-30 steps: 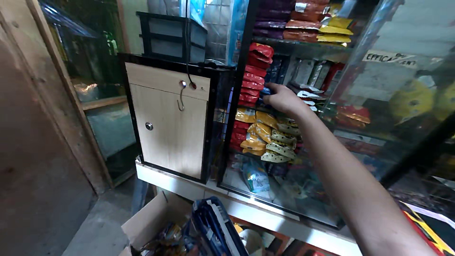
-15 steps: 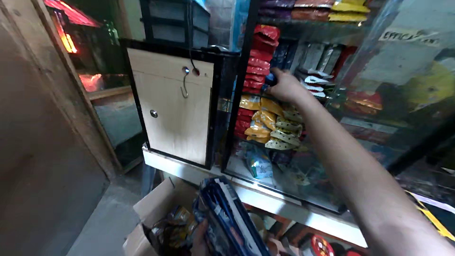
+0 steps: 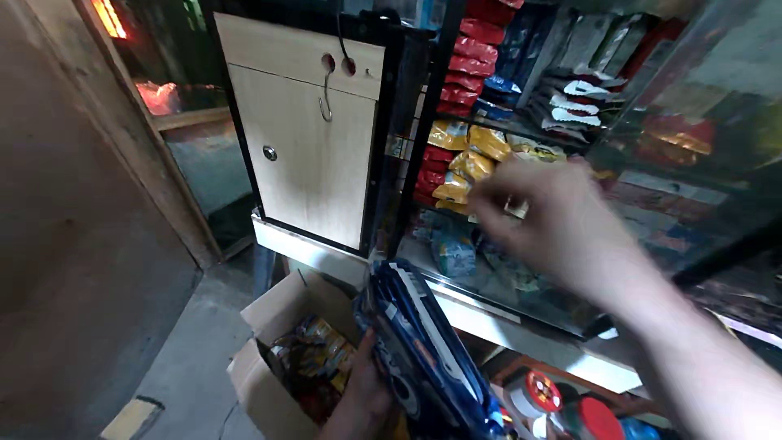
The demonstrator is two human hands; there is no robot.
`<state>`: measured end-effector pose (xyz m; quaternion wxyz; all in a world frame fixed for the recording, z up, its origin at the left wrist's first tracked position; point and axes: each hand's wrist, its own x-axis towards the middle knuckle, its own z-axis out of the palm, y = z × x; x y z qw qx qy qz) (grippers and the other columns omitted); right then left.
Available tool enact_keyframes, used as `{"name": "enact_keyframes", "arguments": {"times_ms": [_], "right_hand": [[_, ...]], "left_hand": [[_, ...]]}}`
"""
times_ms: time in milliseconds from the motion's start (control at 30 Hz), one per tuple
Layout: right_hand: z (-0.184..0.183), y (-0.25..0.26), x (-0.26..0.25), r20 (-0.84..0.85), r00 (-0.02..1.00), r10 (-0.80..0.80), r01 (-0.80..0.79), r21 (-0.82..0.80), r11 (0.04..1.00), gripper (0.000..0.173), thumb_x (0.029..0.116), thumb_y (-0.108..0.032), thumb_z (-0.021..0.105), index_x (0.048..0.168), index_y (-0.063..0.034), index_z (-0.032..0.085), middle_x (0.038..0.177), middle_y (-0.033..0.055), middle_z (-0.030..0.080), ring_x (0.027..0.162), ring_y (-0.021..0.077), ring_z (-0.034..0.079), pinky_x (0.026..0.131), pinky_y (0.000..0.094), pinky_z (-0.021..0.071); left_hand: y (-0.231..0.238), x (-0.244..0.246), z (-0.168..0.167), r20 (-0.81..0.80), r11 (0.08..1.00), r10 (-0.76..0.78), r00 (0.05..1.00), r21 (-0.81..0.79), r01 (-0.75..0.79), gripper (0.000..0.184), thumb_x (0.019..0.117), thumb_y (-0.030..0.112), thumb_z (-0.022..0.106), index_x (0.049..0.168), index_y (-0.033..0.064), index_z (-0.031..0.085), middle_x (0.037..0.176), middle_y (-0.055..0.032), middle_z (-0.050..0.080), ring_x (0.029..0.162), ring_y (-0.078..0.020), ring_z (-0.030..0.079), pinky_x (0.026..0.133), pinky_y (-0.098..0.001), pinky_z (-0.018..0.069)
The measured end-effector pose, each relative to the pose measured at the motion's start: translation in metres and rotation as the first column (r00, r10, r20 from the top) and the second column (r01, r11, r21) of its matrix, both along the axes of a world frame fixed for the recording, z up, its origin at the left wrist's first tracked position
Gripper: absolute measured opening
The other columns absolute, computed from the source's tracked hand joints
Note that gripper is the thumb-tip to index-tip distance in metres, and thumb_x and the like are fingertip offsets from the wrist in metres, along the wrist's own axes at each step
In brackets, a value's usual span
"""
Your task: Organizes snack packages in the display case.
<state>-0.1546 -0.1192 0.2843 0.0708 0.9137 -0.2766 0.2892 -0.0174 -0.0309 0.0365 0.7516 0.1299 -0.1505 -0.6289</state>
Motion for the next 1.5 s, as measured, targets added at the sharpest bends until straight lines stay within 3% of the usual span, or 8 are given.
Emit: {"name": "enact_keyframes", "arguments": {"times_ms": [33,133,400,600,767,1233,1400,1500], "right_hand": [[-0.018,0.013,-0.005,-0.068,0.993,0.092,-0.081,0.155,0.985,0.014,0.0961,-0.014,0.065,0.092,-0.0053,0.075,0.078,0.0072,0.069,0.067,0.0159,0.066,0.061,0.0349,0.0551],[-0.052,0.026,-0.013,-0.198,0.949,0.244,-0.101,0.545,0.832,0.024,0.1003,-0.018,0.06,0.105,0.0011,0.074,0.084,0.014,0.072,0.072,0.0211,0.069,0.069,0.0385,0.0561],[-0.068,0.015,-0.02,-0.346,0.936,0.067,0.196,0.668,0.718,0.057,0.0883,-0.016,0.074,0.138,0.0044,0.055,0.127,0.0259,0.061,0.116,0.0372,0.062,0.098,0.052,0.0495],[-0.066,-0.016,-0.038,-0.077,0.991,0.105,0.008,0.842,0.539,0.034,0.0916,-0.007,0.071,0.123,0.0039,0.064,0.096,0.0063,0.068,0.083,0.0044,0.063,0.078,0.0221,0.0533],[-0.066,-0.02,-0.049,0.179,0.984,-0.004,-0.16,0.886,0.435,0.029,0.0902,-0.001,0.069,0.118,0.0008,0.063,0.098,-0.0052,0.072,0.087,-0.0044,0.067,0.081,0.0158,0.0562],[-0.073,-0.011,-0.045,0.649,0.757,-0.079,-0.364,0.519,0.774,0.022,0.0931,-0.002,0.062,0.115,-0.0037,0.062,0.098,-0.0116,0.072,0.09,-0.0057,0.068,0.084,0.0147,0.0576],[-0.06,-0.019,-0.043,0.721,0.669,-0.18,-0.42,0.566,0.71,0.059,0.0917,0.003,0.063,0.145,-0.0026,0.038,0.1,-0.002,0.075,0.084,0.004,0.073,0.078,0.02,0.061],[-0.06,-0.022,-0.04,0.758,0.624,-0.189,-0.445,0.544,0.712,0.073,0.0869,0.005,0.066,0.148,-0.0079,0.028,0.098,-0.0008,0.072,0.08,0.0072,0.073,0.075,0.0227,0.0624]], "left_hand": [[-0.002,0.0,-0.001,0.013,1.0,0.003,1.0,0.001,-0.003,0.04,0.0716,0.056,0.082,0.092,0.021,0.078,0.084,0.0005,0.077,0.078,-0.0073,0.074,0.072,-0.0258,0.0627],[-0.003,-0.003,0.0,0.055,0.997,0.022,0.998,0.072,-0.026,0.046,0.0636,0.058,0.086,0.088,0.0208,0.075,0.082,0.0007,0.075,0.076,-0.0074,0.073,0.071,-0.0262,0.0622],[-0.011,-0.009,-0.013,0.2,0.995,0.102,0.975,-0.017,-0.101,0.038,0.0655,0.049,0.089,0.092,0.0244,0.075,0.084,0.0055,0.076,0.077,-0.0045,0.073,0.073,-0.0249,0.062],[-0.017,-0.016,-0.007,0.133,0.995,0.096,0.986,-0.001,-0.097,0.042,0.0649,0.053,0.088,0.091,0.0232,0.076,0.086,0.0036,0.077,0.081,-0.0063,0.074,0.076,-0.0264,0.0623],[-0.02,-0.014,-0.005,0.093,0.996,0.093,0.991,-0.011,-0.093,0.042,0.0679,0.056,0.084,0.092,0.0233,0.077,0.088,0.0027,0.077,0.084,-0.007,0.074,0.078,-0.0273,0.0624],[-0.018,-0.012,0.002,0.068,0.987,0.151,0.986,0.038,-0.154,0.037,0.0666,0.052,0.086,0.09,0.0242,0.078,0.085,0.0028,0.077,0.081,-0.0071,0.074,0.075,-0.0284,0.063],[-0.018,-0.013,-0.018,0.033,0.99,0.136,0.99,0.03,-0.137,0.032,0.0725,0.051,0.084,0.09,0.0248,0.08,0.083,0.0024,0.077,0.078,-0.0068,0.074,0.074,-0.0287,0.0631],[-0.012,-0.013,-0.008,0.02,0.98,0.159,0.987,0.118,-0.161,0.03,0.0732,0.048,0.084,0.085,0.0229,0.073,0.08,0.0013,0.076,0.075,-0.0081,0.074,0.07,-0.0301,0.0632]]}}
